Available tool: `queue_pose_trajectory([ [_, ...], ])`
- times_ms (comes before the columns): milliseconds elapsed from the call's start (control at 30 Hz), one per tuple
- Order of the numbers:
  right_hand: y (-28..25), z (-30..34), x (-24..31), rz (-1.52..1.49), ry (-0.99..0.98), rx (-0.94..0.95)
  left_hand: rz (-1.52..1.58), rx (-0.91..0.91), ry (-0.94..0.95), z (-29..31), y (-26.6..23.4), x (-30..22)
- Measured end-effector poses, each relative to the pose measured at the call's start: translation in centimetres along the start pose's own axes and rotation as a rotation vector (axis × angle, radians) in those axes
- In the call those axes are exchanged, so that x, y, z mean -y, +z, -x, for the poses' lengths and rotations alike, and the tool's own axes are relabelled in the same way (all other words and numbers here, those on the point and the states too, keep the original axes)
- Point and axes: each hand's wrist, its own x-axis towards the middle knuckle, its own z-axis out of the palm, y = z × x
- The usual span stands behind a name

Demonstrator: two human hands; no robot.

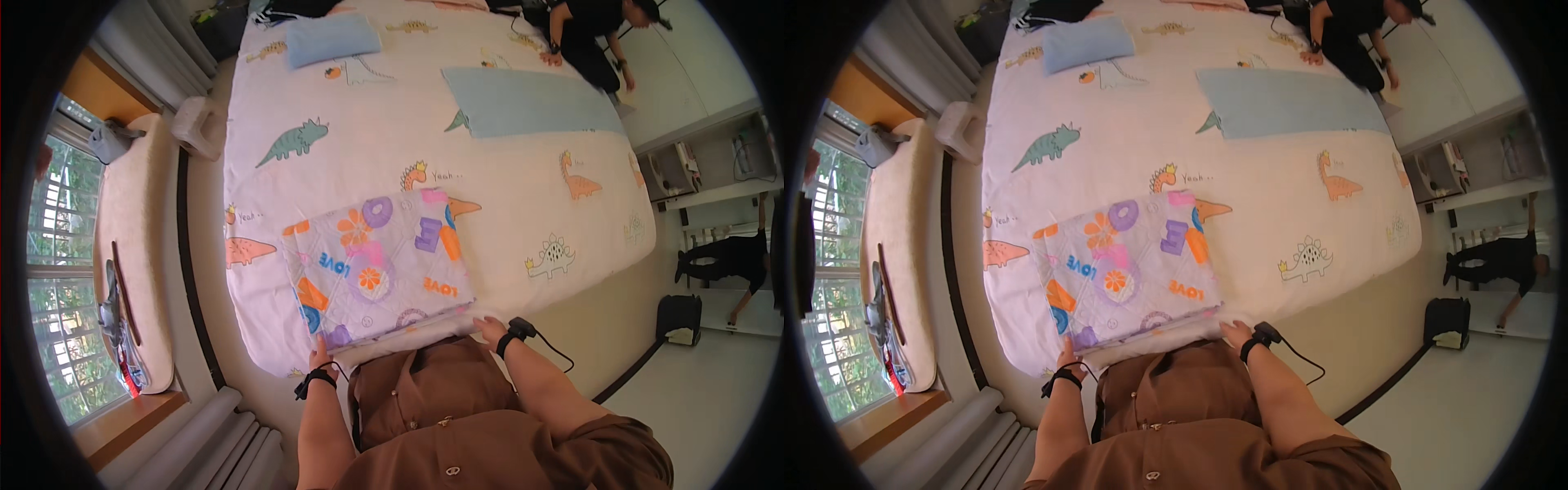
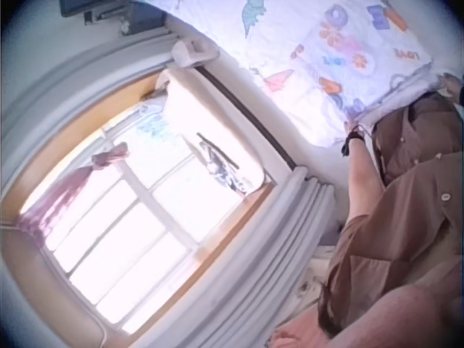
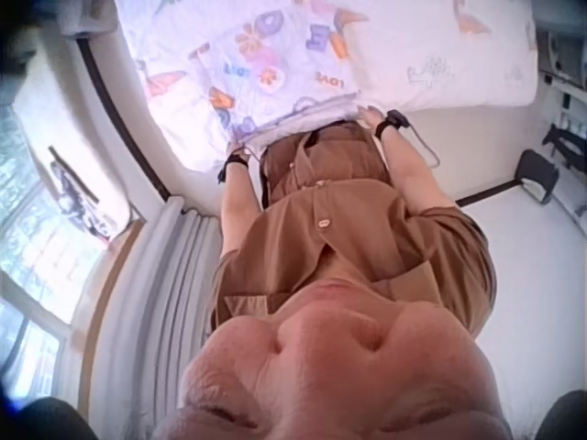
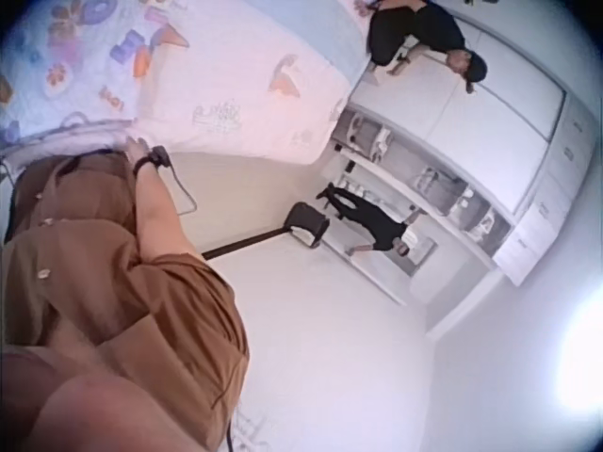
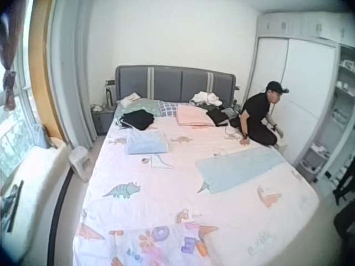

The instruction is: Folding a colorful patterned blanket on a bed.

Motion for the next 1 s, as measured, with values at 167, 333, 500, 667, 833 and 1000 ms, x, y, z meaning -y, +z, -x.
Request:
queue_pose_trajectory([
  [167,2.3,0.0,5.0,-0.441,-0.055,0.036,-0.123,-0.016,0.244,-1.5,1.8,0.0],
  [333,3.4,-2.4,8.0,-0.502,-0.028,0.219,-0.144,-0.172,0.139,-0.2,2.8,-1.1],
  [500,2.5,-2.0,7.6,-0.266,-0.05,0.202,0.023,-0.046,0.123,1.2,3.6,-1.5],
  [667,1.7,-0.6,7.5,-0.447,-0.049,0.31,0.13,-0.145,0.201,2.8,3.4,-1.8],
  [833,1.3,2.5,9.0,-0.559,0.006,0.412,0.154,0.099,0.433,5.7,4.0,-2.7],
  [1000,0.3,8.5,10.8,-0.58,-0.142,0.574,0.167,0.105,0.525,10.9,4.4,-5.3],
])
